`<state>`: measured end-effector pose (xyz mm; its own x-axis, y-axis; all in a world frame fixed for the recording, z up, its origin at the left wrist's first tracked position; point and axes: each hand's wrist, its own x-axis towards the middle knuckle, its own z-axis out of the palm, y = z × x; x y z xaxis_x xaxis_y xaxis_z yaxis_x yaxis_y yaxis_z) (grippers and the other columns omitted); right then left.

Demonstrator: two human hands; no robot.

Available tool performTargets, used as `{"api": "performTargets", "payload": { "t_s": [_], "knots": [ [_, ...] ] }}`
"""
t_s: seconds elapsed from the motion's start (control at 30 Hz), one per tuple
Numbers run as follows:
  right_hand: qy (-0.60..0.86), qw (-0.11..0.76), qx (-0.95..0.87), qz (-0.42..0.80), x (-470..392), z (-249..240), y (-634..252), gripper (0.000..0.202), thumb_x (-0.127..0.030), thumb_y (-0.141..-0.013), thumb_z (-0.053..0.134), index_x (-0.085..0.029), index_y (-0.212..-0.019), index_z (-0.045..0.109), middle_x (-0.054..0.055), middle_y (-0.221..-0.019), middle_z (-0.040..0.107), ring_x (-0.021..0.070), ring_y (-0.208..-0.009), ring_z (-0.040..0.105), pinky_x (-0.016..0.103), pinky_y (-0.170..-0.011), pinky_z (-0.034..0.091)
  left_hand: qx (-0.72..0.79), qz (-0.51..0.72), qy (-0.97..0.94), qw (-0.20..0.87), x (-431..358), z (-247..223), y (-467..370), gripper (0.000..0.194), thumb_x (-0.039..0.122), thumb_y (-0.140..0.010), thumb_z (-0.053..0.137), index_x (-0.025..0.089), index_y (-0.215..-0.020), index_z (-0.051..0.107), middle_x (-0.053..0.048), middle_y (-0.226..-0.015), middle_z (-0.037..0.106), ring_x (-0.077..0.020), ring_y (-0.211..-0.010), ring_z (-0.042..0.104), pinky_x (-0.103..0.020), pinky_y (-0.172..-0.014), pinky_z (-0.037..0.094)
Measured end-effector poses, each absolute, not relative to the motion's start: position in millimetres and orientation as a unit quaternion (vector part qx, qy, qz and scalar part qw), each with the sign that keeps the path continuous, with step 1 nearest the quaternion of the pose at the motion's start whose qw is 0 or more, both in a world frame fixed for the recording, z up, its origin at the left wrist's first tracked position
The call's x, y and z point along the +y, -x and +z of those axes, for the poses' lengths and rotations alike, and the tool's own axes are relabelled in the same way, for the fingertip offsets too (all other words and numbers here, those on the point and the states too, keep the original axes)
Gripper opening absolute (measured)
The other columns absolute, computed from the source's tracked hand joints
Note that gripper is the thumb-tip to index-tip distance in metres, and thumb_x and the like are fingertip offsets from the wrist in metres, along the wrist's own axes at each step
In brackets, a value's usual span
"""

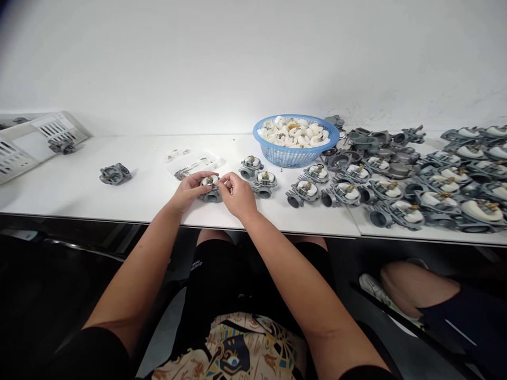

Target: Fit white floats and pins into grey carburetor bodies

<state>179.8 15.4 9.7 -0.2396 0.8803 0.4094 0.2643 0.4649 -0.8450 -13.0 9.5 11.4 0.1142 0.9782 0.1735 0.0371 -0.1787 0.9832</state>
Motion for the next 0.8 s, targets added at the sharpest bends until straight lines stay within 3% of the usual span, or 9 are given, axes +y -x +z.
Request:
{"api": "performTargets", "payload": {
  "t_s": [0.6, 0.8],
  "knots": [
    [0.382, 0.464, -0.716, 0.356, 13.3, 7.1, -182.7, 0.019, -0.038, -0.090, 0.060, -0.020, -0.092, 0.066, -0.008, -0.052, 0.039, 0.0115, -0.049, 0.038, 0.026, -0.053, 0.029, 0.425, 0.510, -0.568, 0.486, 5.6, 16.5, 10.5, 0.053, 0.031, -0.068, 0.086, 0.017, -0.117, 0.071, -0.004, -0.097, 0.068, -0.0133, -0.076, 0.060, -0.024, -0.067, 0.048],
    [0.395, 0.451, -0.753, 0.271, 12.1, 7.8, -182.3, 0.019, -0.036, -0.093, 0.058, -0.020, -0.095, 0.067, -0.007, -0.054, 0.045, 0.0123, -0.052, 0.044, 0.026, -0.057, 0.030, 0.424, 0.506, -0.568, 0.492, 4.7, 17.5, 10.6, 0.052, 0.030, -0.069, 0.085, 0.016, -0.117, 0.071, -0.002, -0.089, 0.066, -0.0133, -0.077, 0.060, -0.024, -0.070, 0.047]
  ]
}}
